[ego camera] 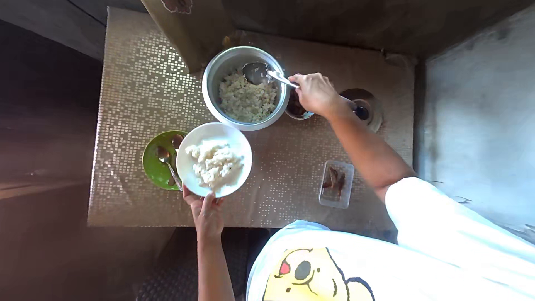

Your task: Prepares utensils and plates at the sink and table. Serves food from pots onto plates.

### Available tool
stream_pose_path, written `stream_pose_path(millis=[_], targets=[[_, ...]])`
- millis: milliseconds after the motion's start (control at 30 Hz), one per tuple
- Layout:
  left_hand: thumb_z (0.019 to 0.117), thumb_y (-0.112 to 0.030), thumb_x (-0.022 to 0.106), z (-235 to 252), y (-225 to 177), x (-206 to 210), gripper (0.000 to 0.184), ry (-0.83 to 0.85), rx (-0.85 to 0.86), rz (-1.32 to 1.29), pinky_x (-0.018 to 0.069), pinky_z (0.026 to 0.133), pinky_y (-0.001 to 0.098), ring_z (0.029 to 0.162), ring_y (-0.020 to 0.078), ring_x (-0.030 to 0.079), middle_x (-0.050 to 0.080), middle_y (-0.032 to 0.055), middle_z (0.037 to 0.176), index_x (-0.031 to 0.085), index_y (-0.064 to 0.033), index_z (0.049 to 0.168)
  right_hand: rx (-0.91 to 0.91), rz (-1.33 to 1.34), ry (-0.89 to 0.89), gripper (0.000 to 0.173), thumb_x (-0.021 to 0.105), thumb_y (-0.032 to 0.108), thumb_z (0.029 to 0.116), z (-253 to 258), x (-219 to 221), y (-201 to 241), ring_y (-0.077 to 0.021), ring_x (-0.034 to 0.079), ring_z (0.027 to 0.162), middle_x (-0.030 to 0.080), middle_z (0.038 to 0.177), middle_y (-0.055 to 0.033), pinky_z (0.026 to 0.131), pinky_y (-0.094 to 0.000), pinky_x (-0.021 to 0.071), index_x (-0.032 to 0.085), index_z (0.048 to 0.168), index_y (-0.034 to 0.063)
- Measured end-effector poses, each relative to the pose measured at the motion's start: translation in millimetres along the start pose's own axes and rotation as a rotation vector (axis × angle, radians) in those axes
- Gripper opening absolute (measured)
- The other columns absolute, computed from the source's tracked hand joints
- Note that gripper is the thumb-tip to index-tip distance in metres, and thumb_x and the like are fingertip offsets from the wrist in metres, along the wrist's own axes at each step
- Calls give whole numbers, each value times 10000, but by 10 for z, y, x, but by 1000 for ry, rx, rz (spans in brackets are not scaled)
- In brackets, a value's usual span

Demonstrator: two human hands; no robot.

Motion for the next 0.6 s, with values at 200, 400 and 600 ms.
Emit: stream_pose_path(millis=[200,400,600], targets=[[916,22,429,-324,176,-437,843,-131,-44,-44,644,721,334,887,170,741,638,34,1214,-11,-287,1565,57,-179,80,440,489,6,1012,298,452,158,-480,601,1223,617,1302,-291,939,-629,507,579,1435,89],[919,42,409,-371,142,-476,841,-151,-33,-63,648,719,339,901,177,743,620,36,1259,-9,-288,1571,33,-208,105,389,523,4,994,274,342,274,-475,609,1222,634,1294,-276,933,-636,513,615,1370,46],[918,42,412,-321,82,-314,834,-117,-20,-77,649,728,344,901,177,743,628,34,1238,-8,-280,1563,-119,-112,348,281,509,61,1029,436,742,352,-451,590,1250,631,1282,-281,1013,-638,466,641,1256,-37]])
Point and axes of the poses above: each hand's wrist, its own z-axis towards the middle knuckle, its own x-axis out of the palm, y = z × x, the point moved 10 cm from there along z, towards the middle knuckle
